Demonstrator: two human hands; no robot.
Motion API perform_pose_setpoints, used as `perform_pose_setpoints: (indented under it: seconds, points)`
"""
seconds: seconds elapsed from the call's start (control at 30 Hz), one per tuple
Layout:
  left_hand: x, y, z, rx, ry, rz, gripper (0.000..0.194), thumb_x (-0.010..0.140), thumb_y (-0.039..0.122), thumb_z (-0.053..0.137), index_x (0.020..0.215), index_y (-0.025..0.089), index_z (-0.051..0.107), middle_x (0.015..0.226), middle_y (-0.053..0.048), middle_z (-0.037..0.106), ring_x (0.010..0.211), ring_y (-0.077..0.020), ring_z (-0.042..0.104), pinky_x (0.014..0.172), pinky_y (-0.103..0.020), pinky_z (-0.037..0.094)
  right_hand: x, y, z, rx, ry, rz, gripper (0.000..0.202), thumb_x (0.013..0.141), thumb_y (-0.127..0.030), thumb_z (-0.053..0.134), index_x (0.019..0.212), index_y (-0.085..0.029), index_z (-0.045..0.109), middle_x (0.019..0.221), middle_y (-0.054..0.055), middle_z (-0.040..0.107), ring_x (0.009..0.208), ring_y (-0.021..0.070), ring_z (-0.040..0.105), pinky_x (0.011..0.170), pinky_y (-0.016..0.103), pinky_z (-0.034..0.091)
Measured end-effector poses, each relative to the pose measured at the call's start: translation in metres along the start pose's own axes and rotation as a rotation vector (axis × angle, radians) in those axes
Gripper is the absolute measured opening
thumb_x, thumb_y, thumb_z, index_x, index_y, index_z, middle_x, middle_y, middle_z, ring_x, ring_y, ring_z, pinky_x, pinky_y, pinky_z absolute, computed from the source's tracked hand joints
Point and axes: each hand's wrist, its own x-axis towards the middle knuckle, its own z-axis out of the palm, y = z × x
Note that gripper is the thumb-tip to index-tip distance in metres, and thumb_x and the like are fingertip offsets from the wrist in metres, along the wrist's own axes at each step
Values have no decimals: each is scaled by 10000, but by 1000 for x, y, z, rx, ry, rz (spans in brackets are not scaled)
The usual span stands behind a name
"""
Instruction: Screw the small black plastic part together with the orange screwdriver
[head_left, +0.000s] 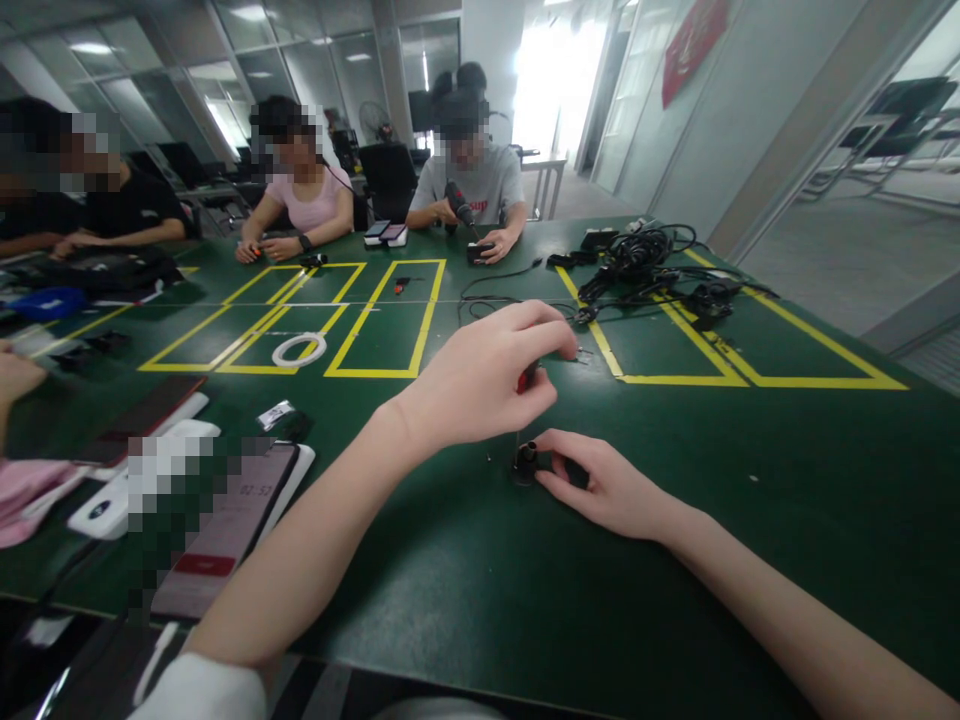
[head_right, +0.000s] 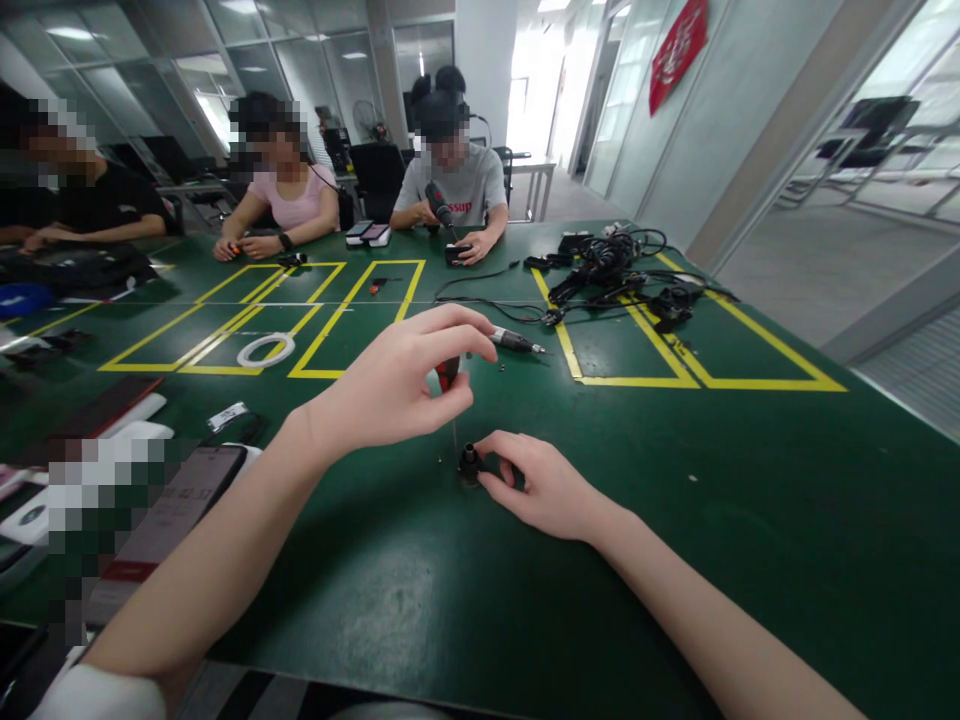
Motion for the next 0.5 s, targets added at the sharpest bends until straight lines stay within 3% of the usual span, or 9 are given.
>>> perform_pose_setpoints:
  seconds: [0.17,0.37,0.5]
  points:
    - [0,-3,2,50,-17,-66,429,937,110,491,1329,197,642,1357,-95,673,957,-160,702,773,-270,532,1,1,0,58,-12,5,153,1025,-287,575,1092,-188,672,958,56,706,683,151,606,617,264,484]
    - [0,-4,-1,33,5,-33,435,867,118,524,1266,158,693,1188,-91,736,895,-169,692,743,-269,521,-1,4,4,13,23,15,170,943,-255,700,1095,-185,671,853,9,674,647,141,588,613,254,456]
    - [1,-4,-2,-24,4,-8,417,844,81,533,1205,145,730,1183,-97,730,860,-154,677,717,-257,507,0,4,5,-19,25,39,181,930,-257,745,1079,-188,667,810,-3,669,637,144,600,625,260,463]
